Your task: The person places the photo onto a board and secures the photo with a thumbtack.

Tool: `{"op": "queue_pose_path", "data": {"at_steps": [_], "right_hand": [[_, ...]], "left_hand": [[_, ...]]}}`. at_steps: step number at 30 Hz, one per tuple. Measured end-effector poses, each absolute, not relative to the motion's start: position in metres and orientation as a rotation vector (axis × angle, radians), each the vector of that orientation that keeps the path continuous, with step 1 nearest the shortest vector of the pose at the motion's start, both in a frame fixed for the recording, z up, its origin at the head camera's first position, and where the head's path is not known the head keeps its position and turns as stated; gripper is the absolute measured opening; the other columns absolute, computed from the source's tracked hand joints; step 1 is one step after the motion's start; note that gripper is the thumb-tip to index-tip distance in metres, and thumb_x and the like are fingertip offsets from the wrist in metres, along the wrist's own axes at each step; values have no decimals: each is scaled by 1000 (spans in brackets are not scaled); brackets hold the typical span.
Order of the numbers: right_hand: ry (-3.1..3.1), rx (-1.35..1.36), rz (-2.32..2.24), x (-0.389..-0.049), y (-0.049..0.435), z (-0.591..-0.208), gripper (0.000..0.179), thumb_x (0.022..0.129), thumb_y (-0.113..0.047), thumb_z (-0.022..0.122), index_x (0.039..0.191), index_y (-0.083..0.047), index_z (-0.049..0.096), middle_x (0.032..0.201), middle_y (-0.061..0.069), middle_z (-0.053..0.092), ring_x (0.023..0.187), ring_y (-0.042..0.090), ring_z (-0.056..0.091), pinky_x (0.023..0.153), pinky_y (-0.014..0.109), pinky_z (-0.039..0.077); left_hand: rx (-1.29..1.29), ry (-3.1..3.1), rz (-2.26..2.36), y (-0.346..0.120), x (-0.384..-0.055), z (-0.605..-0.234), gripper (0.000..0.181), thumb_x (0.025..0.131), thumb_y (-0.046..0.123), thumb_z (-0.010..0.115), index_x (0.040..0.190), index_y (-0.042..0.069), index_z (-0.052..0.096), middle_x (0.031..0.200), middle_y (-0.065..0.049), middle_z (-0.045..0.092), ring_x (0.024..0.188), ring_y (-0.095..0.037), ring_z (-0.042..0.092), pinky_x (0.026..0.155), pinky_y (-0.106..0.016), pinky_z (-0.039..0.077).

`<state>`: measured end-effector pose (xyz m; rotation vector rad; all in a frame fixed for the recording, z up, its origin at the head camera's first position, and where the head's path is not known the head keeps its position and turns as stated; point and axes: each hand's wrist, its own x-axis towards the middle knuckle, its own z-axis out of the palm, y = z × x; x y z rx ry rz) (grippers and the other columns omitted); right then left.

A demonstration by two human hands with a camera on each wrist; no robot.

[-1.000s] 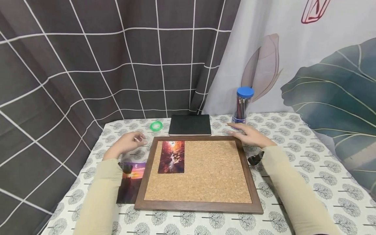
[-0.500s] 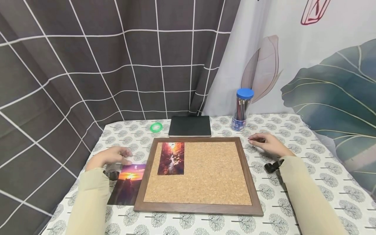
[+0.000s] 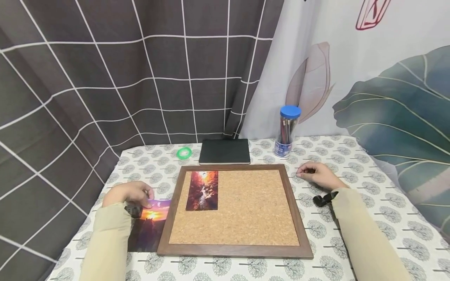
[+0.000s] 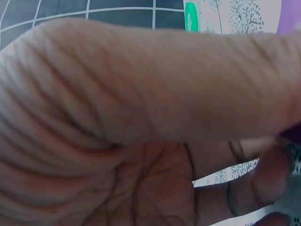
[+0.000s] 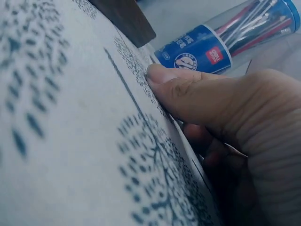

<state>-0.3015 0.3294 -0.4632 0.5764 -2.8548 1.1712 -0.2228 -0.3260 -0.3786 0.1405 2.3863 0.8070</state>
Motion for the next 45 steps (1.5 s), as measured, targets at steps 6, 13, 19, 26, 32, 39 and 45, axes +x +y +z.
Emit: {"op": "queue_pose_path", "data": {"at_steps": [6, 13, 19, 26, 32, 39, 45], "right_hand": [[-2837, 558, 1168, -299, 334, -463, 14, 92, -34, 75, 98, -21, 75, 95, -1, 69, 80, 17, 60, 70, 28, 48], [-2834, 516, 1140, -297, 337, -463, 16, 92, -37, 74, 94, -21, 75, 97, 1, 70, 81, 16, 62, 71, 27, 50], [-2765, 464, 1268, -296, 327, -457, 18, 93, -34, 74, 98, -16, 75, 105, 3, 73, 88, 14, 67, 75, 24, 52], [-2705, 543, 1206, -298, 315, -447, 16, 96, -28, 70, 101, -13, 73, 90, 1, 73, 79, 15, 65, 73, 21, 46], [-2724, 576, 1242, -301, 289, -423, 22, 97, -29, 69, 104, -9, 75, 97, 4, 74, 87, 20, 68, 78, 29, 53], [-2725, 664, 1253, -307, 247, -398, 18, 93, -27, 73, 100, -11, 75, 94, 0, 75, 86, 19, 67, 79, 31, 52], [-2655, 830, 1199, -311, 214, -393, 14, 92, -25, 75, 99, -14, 78, 93, -5, 76, 86, 14, 68, 75, 28, 52]], "left_hand": [[201, 2336, 843, -330, -222, -375, 10, 82, 0, 73, 91, -4, 69, 69, 3, 61, 61, -8, 52, 58, -24, 45], [235, 2347, 871, -341, -219, -370, 12, 85, 8, 73, 94, 0, 71, 76, 0, 64, 64, -11, 54, 57, -26, 46], [363, 2234, 1003, -346, -220, -357, 16, 89, 6, 70, 101, -5, 68, 83, -4, 70, 69, -11, 61, 61, -28, 53], [501, 2290, 1036, -323, -234, -333, 19, 89, 6, 72, 103, -6, 66, 84, -6, 69, 69, -13, 64, 65, -35, 59], [580, 2466, 1204, -276, -259, -342, 28, 91, 13, 74, 113, -2, 65, 96, -12, 69, 73, -24, 69, 69, -42, 60], [592, 2549, 1319, -221, -276, -353, 29, 89, 11, 77, 113, -1, 65, 101, -16, 70, 69, -25, 71, 70, -48, 60], [674, 2600, 1294, -186, -282, -354, 23, 88, 11, 78, 108, 4, 69, 97, -11, 71, 71, -21, 71, 70, -44, 60]]}}
